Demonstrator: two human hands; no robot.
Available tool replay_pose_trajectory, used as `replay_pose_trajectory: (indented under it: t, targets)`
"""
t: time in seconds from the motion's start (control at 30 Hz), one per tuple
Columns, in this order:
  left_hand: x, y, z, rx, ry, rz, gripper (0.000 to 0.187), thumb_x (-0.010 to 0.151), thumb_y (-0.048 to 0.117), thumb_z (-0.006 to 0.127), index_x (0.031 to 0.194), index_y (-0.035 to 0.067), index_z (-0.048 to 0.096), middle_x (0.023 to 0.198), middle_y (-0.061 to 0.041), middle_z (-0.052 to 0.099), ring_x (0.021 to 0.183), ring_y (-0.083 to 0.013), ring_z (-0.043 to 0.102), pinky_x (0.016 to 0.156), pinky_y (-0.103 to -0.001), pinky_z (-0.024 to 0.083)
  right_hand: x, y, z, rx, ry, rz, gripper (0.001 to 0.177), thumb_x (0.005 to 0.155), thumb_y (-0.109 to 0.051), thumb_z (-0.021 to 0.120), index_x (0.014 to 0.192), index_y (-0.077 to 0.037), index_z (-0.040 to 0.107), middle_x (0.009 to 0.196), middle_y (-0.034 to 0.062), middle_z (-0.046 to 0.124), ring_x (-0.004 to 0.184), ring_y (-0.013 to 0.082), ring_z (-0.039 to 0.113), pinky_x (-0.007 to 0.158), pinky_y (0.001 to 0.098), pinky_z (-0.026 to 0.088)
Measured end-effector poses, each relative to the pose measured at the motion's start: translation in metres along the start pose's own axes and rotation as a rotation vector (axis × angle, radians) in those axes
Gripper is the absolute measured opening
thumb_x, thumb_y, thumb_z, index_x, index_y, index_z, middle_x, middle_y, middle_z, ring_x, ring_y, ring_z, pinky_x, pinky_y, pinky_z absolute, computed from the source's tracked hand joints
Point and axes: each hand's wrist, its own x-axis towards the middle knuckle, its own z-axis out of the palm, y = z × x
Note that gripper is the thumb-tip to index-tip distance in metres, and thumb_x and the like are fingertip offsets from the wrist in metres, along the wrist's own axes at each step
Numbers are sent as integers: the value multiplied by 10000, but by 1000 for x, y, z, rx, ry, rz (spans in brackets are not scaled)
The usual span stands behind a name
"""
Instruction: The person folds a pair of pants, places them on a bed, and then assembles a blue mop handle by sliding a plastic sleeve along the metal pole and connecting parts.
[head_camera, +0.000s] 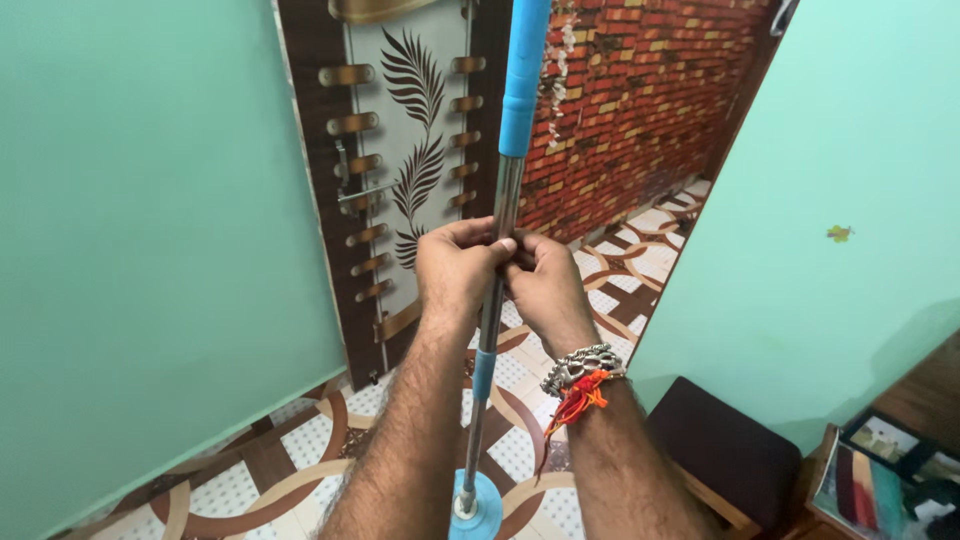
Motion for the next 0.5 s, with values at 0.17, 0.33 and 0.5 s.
replay_pose_trajectory:
  t: [0.17, 0.33, 0.5]
  targets:
    - [14, -7, -12, 49, -2, 5, 315, 764, 14, 797, 1079, 3, 785, 902, -88, 805, 754, -125, 744, 702, -264, 604, 9, 9, 15, 11, 28, 17, 299, 964, -29, 577, 1243, -17, 683, 1015, 55, 765, 874, 86, 698, 749, 245, 560]
    - [30, -17, -11, 38, -22, 10, 311, 777, 21, 789, 1087, -3, 786, 909, -94, 806, 769, -128, 742, 718, -267, 602, 22, 16, 20, -35, 64, -8, 290, 959, -31, 591, 1229, -15, 696, 1004, 53, 774, 887, 77, 698, 767, 246, 563]
    - [53, -35, -7, 37, -62, 48, 315, 803, 40, 785, 1114, -12, 770, 921, -91, 803, 788, -124, 745, 735, -257, 607, 43, 27, 16, -45, 74, 36, 271, 963, -53, 598, 1214, -24, 699, 1013, 57, 780, 885, 77, 702, 767, 245, 566]
